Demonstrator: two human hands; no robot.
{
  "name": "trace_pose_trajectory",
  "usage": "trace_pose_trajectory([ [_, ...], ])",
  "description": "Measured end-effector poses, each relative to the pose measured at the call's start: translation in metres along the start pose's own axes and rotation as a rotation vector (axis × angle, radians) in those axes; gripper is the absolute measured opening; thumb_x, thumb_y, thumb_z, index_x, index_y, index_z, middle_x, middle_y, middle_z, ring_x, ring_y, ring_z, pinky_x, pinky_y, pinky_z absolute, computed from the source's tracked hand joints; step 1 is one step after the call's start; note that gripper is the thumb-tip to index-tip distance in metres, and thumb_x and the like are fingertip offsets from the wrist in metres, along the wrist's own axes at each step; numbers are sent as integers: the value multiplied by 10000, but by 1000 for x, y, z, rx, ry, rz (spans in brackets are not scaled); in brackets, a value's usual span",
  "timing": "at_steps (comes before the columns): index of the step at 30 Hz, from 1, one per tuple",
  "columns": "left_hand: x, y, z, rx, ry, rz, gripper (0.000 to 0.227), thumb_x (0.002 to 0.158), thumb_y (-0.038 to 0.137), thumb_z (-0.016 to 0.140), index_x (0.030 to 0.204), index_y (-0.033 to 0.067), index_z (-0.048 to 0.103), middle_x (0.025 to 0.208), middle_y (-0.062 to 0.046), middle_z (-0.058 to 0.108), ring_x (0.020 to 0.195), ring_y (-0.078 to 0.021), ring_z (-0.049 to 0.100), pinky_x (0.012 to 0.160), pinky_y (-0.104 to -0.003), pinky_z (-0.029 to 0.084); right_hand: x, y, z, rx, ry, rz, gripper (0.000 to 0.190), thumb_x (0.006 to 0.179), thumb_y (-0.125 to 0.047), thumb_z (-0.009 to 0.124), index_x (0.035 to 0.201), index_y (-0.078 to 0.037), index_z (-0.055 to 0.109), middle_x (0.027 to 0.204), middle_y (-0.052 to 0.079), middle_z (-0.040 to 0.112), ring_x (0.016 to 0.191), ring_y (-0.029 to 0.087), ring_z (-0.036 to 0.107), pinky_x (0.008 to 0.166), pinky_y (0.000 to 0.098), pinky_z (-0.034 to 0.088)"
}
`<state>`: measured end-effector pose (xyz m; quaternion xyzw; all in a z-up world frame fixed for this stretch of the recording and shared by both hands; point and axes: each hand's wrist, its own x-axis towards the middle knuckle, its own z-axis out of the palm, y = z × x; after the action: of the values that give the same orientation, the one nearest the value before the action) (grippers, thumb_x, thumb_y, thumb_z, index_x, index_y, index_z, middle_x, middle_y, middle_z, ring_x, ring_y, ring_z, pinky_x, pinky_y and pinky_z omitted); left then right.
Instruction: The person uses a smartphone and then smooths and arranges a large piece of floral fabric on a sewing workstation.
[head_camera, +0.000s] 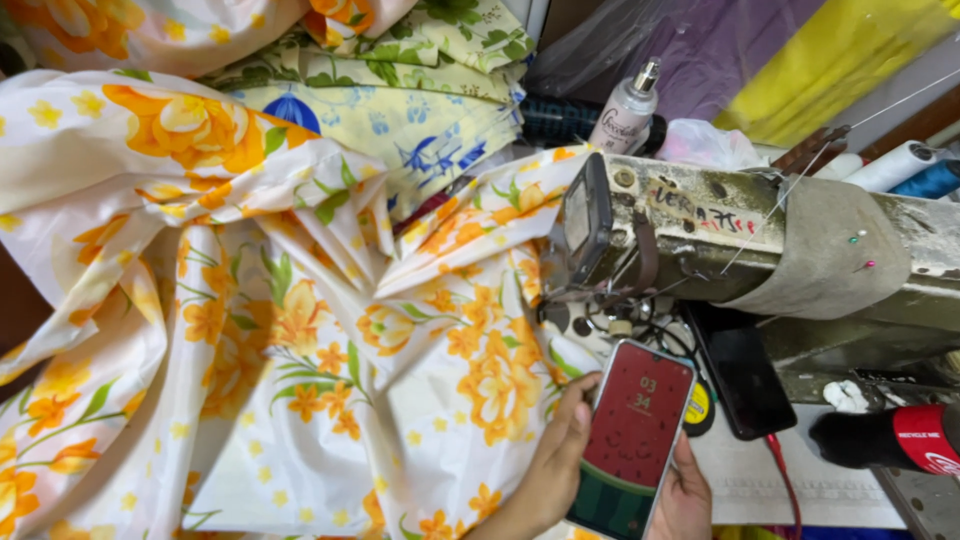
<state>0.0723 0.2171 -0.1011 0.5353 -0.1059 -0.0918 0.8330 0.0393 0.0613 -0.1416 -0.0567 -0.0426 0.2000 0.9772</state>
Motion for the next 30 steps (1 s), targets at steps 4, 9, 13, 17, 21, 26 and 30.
trace_pose_trajectory([
  [4,-4,20,3,-5,61,66,559,925,534,305,1168,75,514,1104,-84,578,1047,-167,543,924,-290,410,9,3,15,-31,37,75,512,996,-343,504,1393,-39,395,1431,196,387,1340,319,343,1111,474,166],
  [9,-5,20,2,70,83,137,565,946,524,263,1143,63,525,1070,-101,588,1017,-201,553,891,-311,419,8,4,12,-30,81,80,540,965,-364,548,1376,-39,416,1417,199,411,1321,330,370,1092,510,185],
  [13,-5,11,-1,38,94,53,547,934,520,274,1100,75,546,1021,-75,594,964,-169,557,859,-288,431,9,17,25,-206,57,-151,521,1014,-344,515,1372,18,401,1368,280,444,1263,442,392,1019,605,257],
  [17,-3,0,-4,-24,205,-37,586,904,535,274,1143,83,560,1056,-66,608,976,-147,567,871,-275,437,16,34,60,-562,-109,-22,807,898,19,731,1441,20,134,1419,304,343,1287,426,417,1058,499,339],
  [21,-3,-1,-9,24,172,-78,647,884,582,243,1149,77,547,1131,-80,601,1059,-161,544,943,-297,393,18,36,62,-628,-74,-129,894,793,67,708,1454,20,108,1372,307,425,1238,414,476,1025,461,361],
  [26,-2,-2,-6,-383,108,-129,549,881,519,393,1119,60,578,1055,-81,638,936,-140,590,818,-284,485,7,17,35,-726,-28,-158,971,739,80,744,1467,10,105,1371,274,442,1243,387,468,1020,460,356],
  [30,-2,-8,-6,-651,90,-223,505,885,444,479,1133,21,600,1043,-113,674,898,-176,644,784,-310,530,15,21,53,-684,-85,-127,941,770,35,747,1463,18,111,1390,277,415,1267,398,436,1038,477,335],
])
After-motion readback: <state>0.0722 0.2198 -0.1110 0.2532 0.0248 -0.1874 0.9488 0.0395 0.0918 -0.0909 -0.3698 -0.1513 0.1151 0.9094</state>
